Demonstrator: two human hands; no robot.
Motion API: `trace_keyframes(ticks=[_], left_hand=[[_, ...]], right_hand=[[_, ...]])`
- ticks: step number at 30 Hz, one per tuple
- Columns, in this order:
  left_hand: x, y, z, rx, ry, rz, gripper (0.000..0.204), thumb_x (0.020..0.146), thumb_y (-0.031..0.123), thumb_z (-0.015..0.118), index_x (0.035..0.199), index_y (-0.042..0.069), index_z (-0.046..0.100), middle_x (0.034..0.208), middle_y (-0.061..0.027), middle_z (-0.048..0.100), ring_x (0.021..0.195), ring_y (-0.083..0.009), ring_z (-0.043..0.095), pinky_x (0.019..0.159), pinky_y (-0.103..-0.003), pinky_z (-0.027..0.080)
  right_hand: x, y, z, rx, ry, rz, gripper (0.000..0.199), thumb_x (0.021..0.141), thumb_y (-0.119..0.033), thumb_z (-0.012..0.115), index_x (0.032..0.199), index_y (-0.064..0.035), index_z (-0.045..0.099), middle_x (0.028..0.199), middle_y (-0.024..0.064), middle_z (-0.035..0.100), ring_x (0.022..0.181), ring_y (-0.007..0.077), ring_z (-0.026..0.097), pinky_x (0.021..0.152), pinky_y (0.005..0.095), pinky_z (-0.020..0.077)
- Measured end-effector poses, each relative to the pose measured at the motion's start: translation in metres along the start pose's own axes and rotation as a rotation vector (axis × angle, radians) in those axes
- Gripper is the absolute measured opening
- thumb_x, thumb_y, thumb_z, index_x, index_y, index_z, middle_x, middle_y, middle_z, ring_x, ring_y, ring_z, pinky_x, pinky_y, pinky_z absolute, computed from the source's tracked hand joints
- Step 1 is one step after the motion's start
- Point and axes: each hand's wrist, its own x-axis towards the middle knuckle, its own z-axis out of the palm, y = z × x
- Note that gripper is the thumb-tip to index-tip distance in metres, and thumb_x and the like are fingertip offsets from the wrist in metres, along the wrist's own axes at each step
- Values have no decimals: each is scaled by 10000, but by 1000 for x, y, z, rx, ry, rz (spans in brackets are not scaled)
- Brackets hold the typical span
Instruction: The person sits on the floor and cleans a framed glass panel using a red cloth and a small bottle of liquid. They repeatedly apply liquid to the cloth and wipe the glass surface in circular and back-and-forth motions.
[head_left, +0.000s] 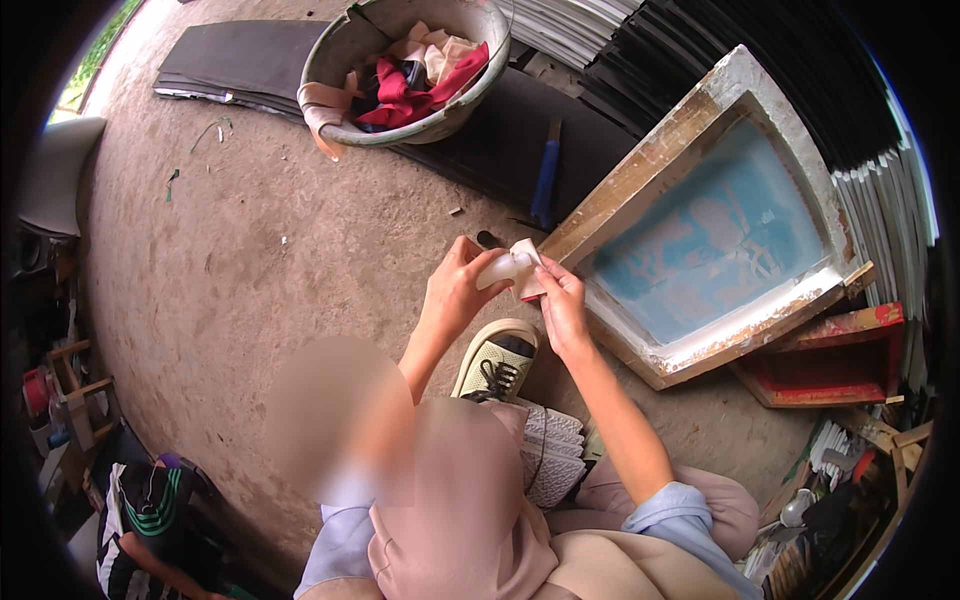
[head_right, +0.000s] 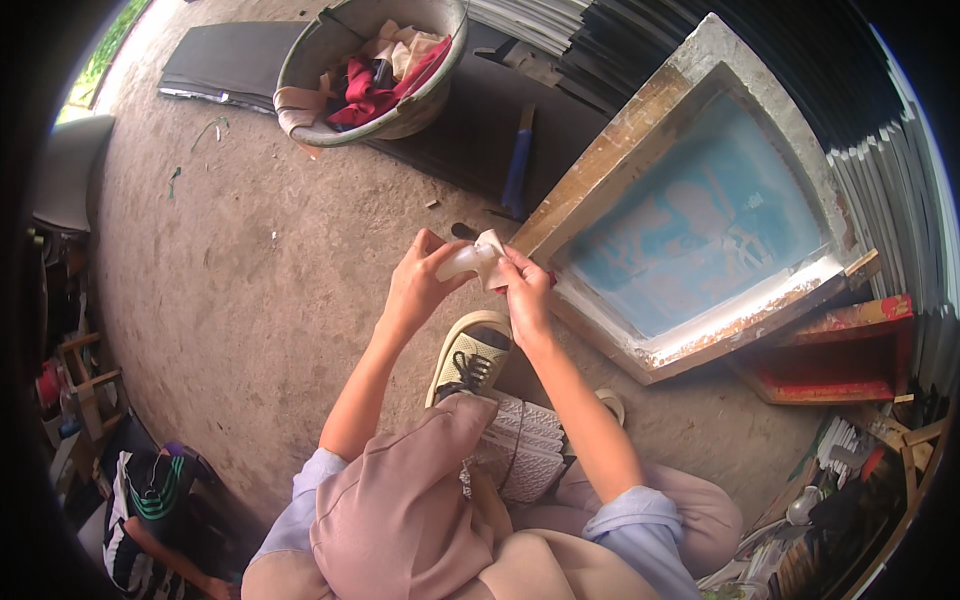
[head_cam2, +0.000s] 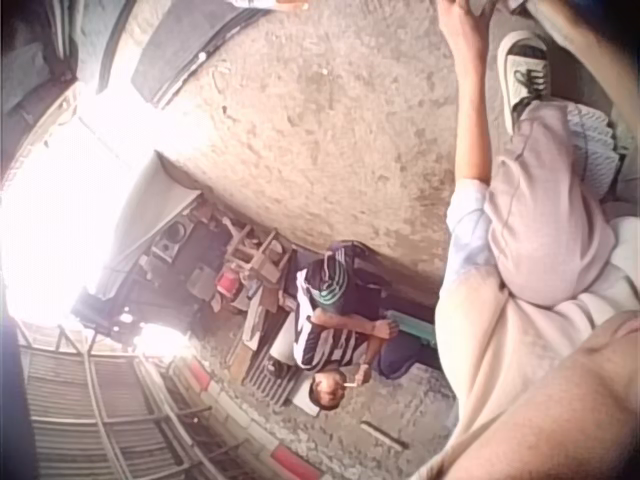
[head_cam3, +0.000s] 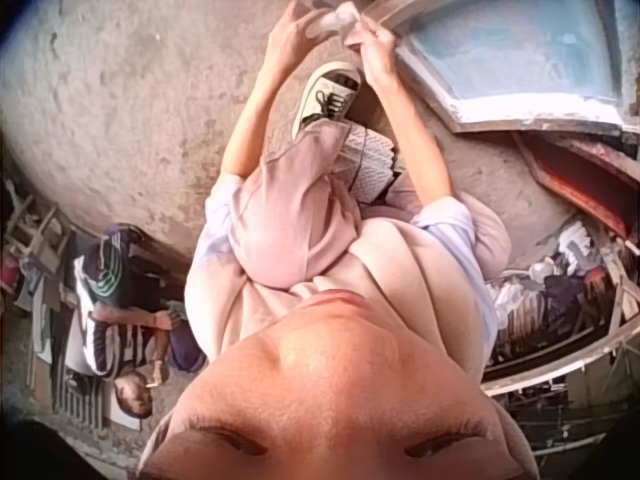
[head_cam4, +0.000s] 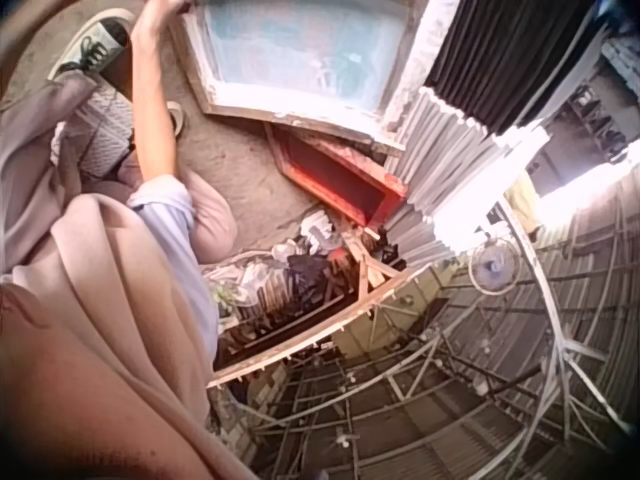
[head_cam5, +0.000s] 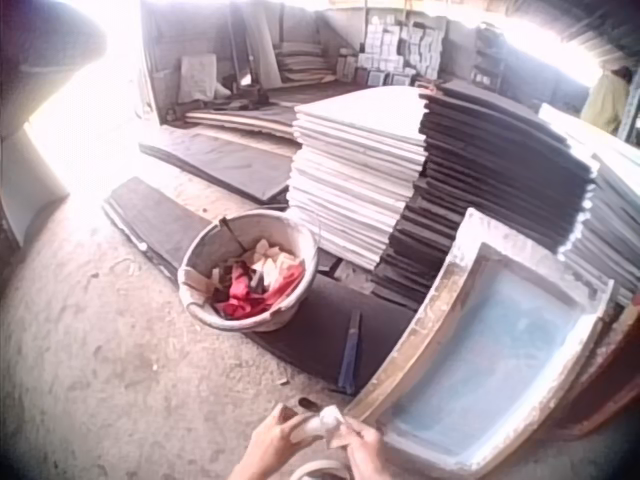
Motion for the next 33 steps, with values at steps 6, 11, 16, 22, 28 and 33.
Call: trace_keyframes(ticks=[6, 11, 16, 22, 28, 33], left_hand=[[1, -42, 24, -345, 21, -4, 434, 739, 109, 740, 1154, 115, 614, 1133, -112, 581, 1045, -313, 575, 882, -389, 483], [2, -46, 44, -305, -14, 27, 415, 751, 66, 711, 1151, 91, 603, 1129, -128, 580, 1054, -323, 570, 893, -383, 476], [8, -40, 39, -216, 58, 98, 488, 736, 55, 708, 1197, 48, 546, 1158, -145, 563, 1110, -322, 531, 956, -393, 421], [41, 30, 44, -225, 187, 211, 459, 789, 60, 666, 1226, 32, 528, 1212, -150, 540, 1190, -323, 483, 1017, -404, 368], [80, 77, 87, -108, 159, 436, 487, 779, 71, 670, 1239, 43, 515, 1244, -143, 502, 1247, -322, 408, 1044, -430, 316], [90, 72, 100, -130, 237, 431, 493, 781, 73, 666, 1246, 31, 507, 1252, -151, 481, 1241, -320, 407, 1043, -428, 308]], right_hand=[[3, -5, -7, 234, -57, 64, 295, 921, -74, 547, 1189, 49, 556, 1081, 96, 649, 941, 151, 630, 850, 286, 495], [-6, -6, -35, 310, 44, -5, 264, 907, -61, 571, 1146, 52, 562, 1071, 99, 643, 957, 163, 624, 885, 301, 491], [-29, -43, -90, 365, 371, -288, 227, 901, -73, 592, 1107, 22, 576, 1040, 82, 635, 952, 150, 612, 859, 295, 487], [-56, -129, -175, -167, 1007, -888, 215, 914, -77, 596, 1080, 57, 572, 1026, 97, 625, 933, 143, 579, 836, 283, 477], [-8, -174, -208, -888, 1261, -1200, 172, 806, 52, 625, 939, -49, 665, 975, 113, 611, 921, 244, 605, 813, 344, 502], [7, -135, -208, -1253, 1089, -1094, 499, 869, 23, 531, 1356, -65, 465, 1415, 131, 435, 1355, 311, 328, 1120, 436, 276]])
